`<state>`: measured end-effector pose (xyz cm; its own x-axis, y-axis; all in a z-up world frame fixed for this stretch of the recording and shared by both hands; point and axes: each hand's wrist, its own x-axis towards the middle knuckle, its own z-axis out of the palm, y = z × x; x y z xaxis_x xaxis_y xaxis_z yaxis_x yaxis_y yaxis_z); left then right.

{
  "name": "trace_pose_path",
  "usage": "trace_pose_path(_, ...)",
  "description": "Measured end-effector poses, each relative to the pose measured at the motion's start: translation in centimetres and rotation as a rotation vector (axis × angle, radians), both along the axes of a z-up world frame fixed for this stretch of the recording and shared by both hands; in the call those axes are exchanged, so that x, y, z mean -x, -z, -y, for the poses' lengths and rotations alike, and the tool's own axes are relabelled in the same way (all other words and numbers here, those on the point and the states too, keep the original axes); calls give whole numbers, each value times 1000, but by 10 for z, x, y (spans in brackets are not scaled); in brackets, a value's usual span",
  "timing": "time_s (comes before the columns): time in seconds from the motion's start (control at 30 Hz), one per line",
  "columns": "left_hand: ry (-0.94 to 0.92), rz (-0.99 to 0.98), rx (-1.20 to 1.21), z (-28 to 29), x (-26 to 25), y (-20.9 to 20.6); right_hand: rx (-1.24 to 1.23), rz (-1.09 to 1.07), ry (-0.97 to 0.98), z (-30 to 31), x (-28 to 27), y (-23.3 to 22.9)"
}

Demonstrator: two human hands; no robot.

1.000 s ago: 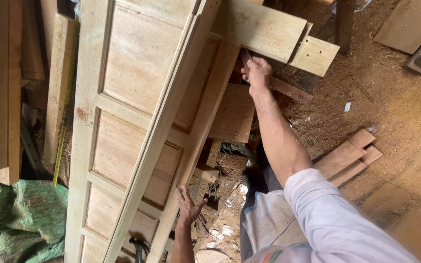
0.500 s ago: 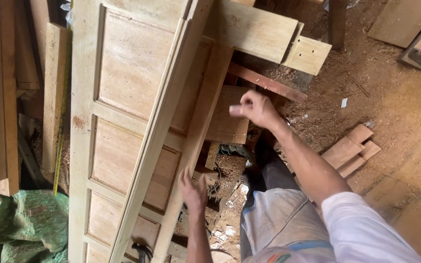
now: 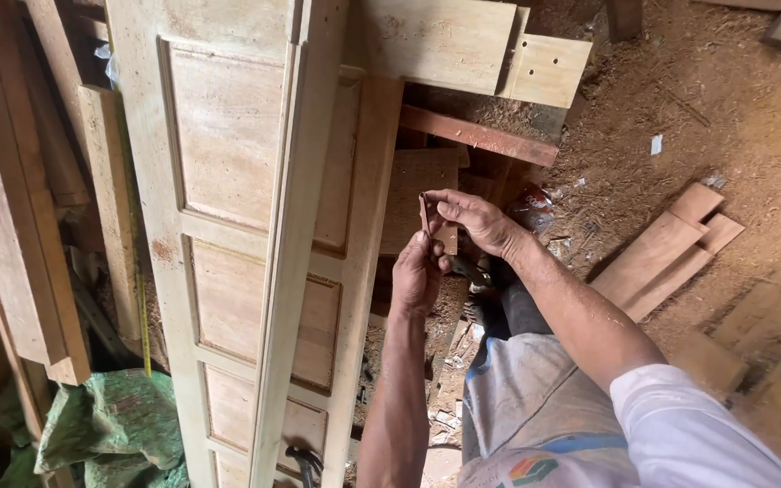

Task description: A person uses a hand saw to cut through a piece of wood in a workshop.

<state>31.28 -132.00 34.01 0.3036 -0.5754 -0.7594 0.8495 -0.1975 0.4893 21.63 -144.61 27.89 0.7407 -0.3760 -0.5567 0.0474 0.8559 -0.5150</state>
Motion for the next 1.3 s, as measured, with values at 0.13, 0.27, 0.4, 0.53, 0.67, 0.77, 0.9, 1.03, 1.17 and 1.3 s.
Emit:
trace_pose_path(0.13,110,-96,-91,-8,-5,31,79,-54,26,0,-7,6)
trace_pose_path(0.27,196,313,-300,29,-1,-11,294,-145,-4,21,-5,-25)
trace_pose_path(0.4,94,399,-270,53,-11,-7,732,-280,-334,41,-2,-16)
trace_pose_path(0.53,83,530,-313,56,-21,34,728,-223,-466,63,-10,-43)
trace_pose_path(0.67,-113,481,-296,61,-33,70,478,-273,-283,66,-11,0)
trace_pose_path(0.77,-164,377,-294,65,-42,83,108,-273,-76,68,-17,-6)
trace_pose_path(0.9,109,906,-486,66,-61,78,349,-422,-90,80,-37,-12)
trace_pose_path(1.03,484,1658,-752,44,-97,77,536,-481,-87,100,-66,24)
trace_pose_path(1.17,707,1580,-981,17,-120,103,625,-512,-151,111,-77,36)
trace_pose_path(1.3,758,1524,-956,17,-111,106,629,-462,-138,122,-78,22)
